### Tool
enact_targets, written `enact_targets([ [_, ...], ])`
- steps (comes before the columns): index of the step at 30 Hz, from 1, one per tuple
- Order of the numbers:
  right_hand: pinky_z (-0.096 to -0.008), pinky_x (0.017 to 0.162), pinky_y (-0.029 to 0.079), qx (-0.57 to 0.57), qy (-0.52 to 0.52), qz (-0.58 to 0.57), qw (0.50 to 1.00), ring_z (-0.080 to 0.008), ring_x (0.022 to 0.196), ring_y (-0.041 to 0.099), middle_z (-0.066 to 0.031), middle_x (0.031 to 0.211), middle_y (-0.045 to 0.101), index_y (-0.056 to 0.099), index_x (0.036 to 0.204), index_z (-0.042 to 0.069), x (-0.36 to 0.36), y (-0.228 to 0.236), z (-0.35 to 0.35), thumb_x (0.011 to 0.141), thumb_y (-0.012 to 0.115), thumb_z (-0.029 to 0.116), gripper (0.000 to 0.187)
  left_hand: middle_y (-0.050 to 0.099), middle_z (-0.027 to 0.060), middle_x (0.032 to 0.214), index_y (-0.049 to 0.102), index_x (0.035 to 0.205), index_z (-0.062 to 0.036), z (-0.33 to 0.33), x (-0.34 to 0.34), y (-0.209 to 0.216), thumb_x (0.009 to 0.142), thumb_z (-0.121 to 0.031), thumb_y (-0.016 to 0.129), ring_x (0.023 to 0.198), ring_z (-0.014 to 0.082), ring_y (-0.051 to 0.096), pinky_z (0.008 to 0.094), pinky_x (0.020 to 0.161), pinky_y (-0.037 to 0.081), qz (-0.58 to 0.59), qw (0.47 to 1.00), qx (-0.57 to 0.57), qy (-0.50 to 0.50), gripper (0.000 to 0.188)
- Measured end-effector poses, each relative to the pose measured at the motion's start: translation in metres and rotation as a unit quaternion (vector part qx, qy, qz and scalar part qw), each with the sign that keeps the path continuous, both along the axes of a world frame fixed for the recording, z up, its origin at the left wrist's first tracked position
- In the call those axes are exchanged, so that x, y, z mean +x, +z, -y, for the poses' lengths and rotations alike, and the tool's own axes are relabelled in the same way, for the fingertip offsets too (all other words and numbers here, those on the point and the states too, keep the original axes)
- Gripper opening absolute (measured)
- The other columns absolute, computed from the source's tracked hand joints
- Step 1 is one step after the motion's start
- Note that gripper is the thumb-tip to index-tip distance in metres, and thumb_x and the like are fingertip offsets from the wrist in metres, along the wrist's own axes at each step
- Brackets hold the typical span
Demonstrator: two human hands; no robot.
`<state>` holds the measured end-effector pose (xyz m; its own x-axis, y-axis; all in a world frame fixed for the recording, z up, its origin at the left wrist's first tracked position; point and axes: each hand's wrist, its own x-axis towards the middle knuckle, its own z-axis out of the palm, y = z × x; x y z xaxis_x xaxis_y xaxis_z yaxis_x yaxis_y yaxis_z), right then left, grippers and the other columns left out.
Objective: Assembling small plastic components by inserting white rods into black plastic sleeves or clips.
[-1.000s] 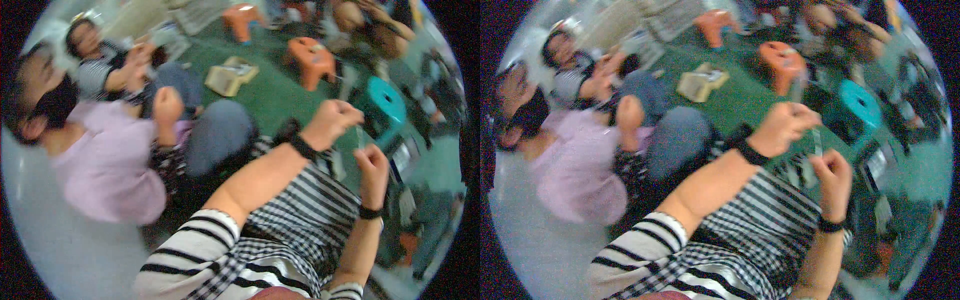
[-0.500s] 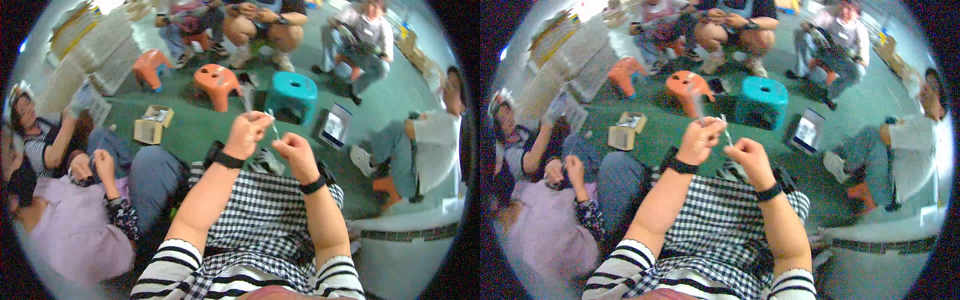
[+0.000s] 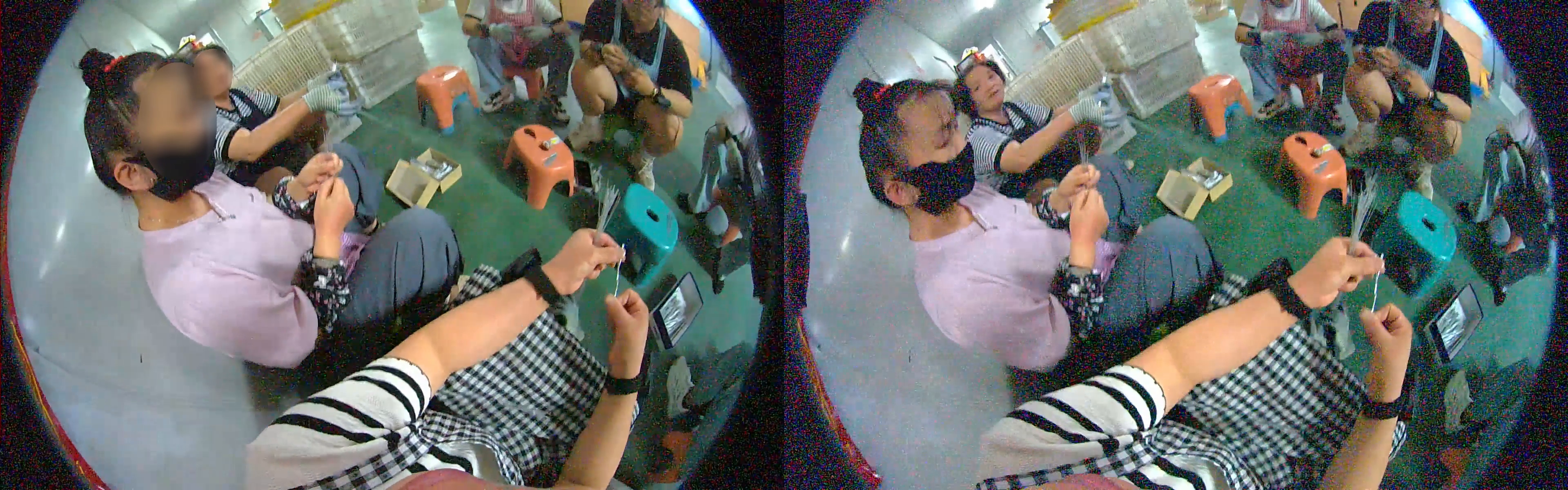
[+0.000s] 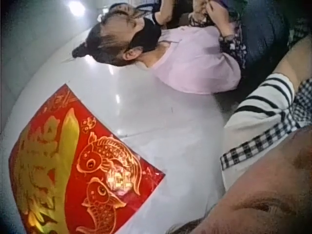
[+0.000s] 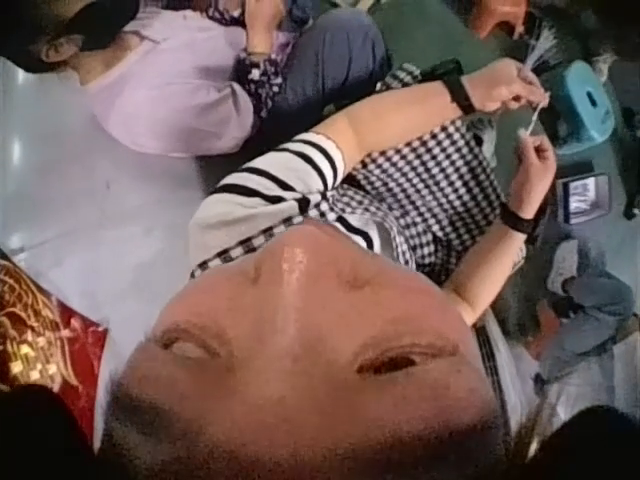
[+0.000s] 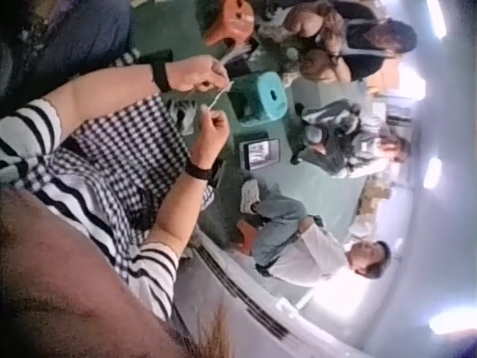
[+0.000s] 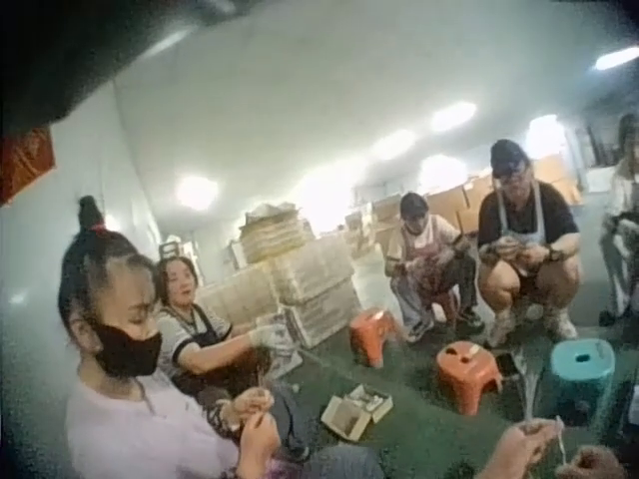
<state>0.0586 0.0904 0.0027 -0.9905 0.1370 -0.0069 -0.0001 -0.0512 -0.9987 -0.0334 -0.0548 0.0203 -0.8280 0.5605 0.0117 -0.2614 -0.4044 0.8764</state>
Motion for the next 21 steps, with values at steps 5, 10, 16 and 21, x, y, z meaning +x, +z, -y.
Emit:
enact_targets([
  [5, -0.0203, 0.051, 0.031, 0.187, -0.078, -0.039, 0.978, -0.0044, 0.056, 0.037, 0.0053, 0.059, 0.042, 0.044, 0.063, 0.006, 0.02, -0.011, -0.01, 0.077, 0.065, 0.008, 0.025, 0.05, -0.0048, 0.063, 0.06, 0.075, -0.006, -0.017, 0.018, -0.012, 0.076, -0.016, 0.067, 0.049, 0.0022, 0.038, 0.0176, 0.041, 0.025, -0.008, 1.0, 0.009, 0.017, 0.013],
  [10, -0.0224, 0.056, 0.034, 0.064, -0.008, -0.028, 0.998, -0.0068, 0.06, 0.041, 0.0029, 0.066, 0.046, 0.052, 0.073, 0.004, 0.016, -0.003, -0.002, 0.088, 0.052, 0.02, 0.022, 0.051, -0.0061, 0.063, 0.063, 0.078, -0.0075, -0.008, 0.01, -0.011, 0.077, -0.018, 0.064, 0.049, 0.0015, 0.037, 0.0183, 0.043, 0.025, -0.073, 0.997, -0.003, 0.03, 0.011],
  [16, -0.0225, 0.063, 0.041, -0.097, 0.059, 0.024, 0.993, -0.0081, 0.066, 0.05, 0.0004, 0.073, 0.056, 0.058, 0.082, 0.004, 0.006, 0.012, 0.002, 0.091, 0.05, 0.024, 0.024, 0.056, -0.0027, 0.068, 0.064, 0.078, -0.006, -0.001, -0.014, 0.003, 0.079, -0.016, 0.067, 0.049, 0.0019, 0.038, 0.018, 0.043, 0.027, -0.042, 0.998, 0.033, 0.016, 0.011],
  [21, -0.0206, 0.062, 0.041, -0.176, 0.067, 0.045, 0.981, -0.0067, 0.065, 0.051, 0.0015, 0.073, 0.056, 0.057, 0.081, 0.005, 0.008, -0.002, -0.015, 0.09, 0.054, 0.021, 0.018, 0.054, -0.0015, 0.067, 0.063, 0.076, -0.0026, -0.022, -0.012, -0.006, 0.077, -0.01, 0.069, 0.049, 0.0013, 0.038, 0.0164, 0.041, 0.024, 0.016, 0.998, 0.054, -0.007, 0.01],
])
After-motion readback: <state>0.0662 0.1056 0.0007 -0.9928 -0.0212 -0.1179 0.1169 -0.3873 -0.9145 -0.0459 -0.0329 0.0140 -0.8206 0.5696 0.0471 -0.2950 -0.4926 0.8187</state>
